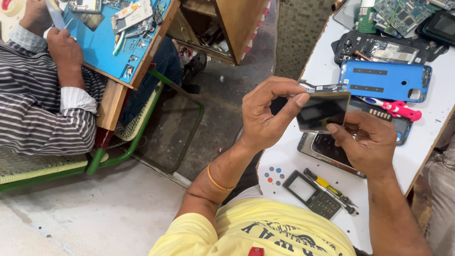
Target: The person disassembles a smartphone, removes the back cover, and uses a screwdriver to remove screws from the internal metal frame. They handle the phone casing and internal components while working at a cluttered repair bench.
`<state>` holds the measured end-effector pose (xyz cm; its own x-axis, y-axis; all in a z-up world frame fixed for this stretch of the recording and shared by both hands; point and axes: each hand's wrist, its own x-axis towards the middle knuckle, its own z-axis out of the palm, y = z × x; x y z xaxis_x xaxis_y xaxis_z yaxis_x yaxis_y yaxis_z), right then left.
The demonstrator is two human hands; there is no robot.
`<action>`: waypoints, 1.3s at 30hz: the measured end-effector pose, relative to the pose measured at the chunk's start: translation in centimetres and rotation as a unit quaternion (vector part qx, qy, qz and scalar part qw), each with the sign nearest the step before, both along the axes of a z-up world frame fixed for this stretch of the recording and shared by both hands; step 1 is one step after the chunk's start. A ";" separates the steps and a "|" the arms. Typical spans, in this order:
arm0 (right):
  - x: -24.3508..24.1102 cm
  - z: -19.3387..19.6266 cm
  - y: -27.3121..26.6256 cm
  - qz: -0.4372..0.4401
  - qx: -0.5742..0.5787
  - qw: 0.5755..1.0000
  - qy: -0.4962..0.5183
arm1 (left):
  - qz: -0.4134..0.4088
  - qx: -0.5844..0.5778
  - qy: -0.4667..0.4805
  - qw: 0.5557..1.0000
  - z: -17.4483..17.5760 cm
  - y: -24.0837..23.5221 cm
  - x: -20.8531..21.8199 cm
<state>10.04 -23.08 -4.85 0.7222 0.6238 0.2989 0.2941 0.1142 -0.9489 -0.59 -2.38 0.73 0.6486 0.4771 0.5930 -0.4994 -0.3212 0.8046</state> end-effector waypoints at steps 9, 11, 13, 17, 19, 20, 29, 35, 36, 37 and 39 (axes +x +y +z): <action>0.0 0.2 0.2 0.008 -0.009 1.000 0.010 | -0.065 -0.158 -0.008 0.985 -1.3 -0.1 0.5; -0.1 0.4 0.2 0.008 -0.024 1.000 0.013 | -0.077 -0.212 -0.008 0.974 -1.6 0.1 0.8; -0.2 0.5 0.1 0.007 -0.034 0.999 0.016 | -0.082 -0.234 -0.007 0.969 -1.8 0.3 1.1; -0.1 0.6 0.2 0.010 -0.033 0.999 0.022 | -0.077 -0.222 -0.004 0.972 -1.8 0.7 1.2; -0.1 0.6 0.2 0.014 -0.030 0.999 0.023 | -0.078 -0.230 -0.005 0.970 -1.8 0.6 1.2; -0.1 0.6 0.2 0.017 -0.030 0.999 0.024 | -0.081 -0.236 -0.007 0.968 -1.8 0.6 1.2; 0.0 0.2 0.0 0.034 0.009 0.998 0.060 | -0.085 -0.245 -0.012 0.966 -1.8 0.4 1.3; 0.1 0.0 0.0 0.040 0.025 0.996 0.073 | -0.098 -0.230 0.005 0.968 -1.7 0.1 1.3; 0.1 0.1 0.0 0.042 0.023 0.996 0.071 | -0.101 -0.227 0.013 0.968 -1.8 0.0 1.2; 0.1 0.1 0.0 0.040 0.019 0.996 0.073 | -0.101 -0.223 0.010 0.970 -1.8 0.0 1.3; 0.1 0.1 -0.1 0.036 0.012 0.996 0.075 | -0.100 -0.214 0.003 0.972 -2.0 0.0 1.4</action>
<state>10.10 -23.14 -4.73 0.7129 0.6702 0.2065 0.1392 0.1533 -0.9783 0.81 -2.42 -1.23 0.7567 0.5432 0.3638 -0.5127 0.1477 0.8458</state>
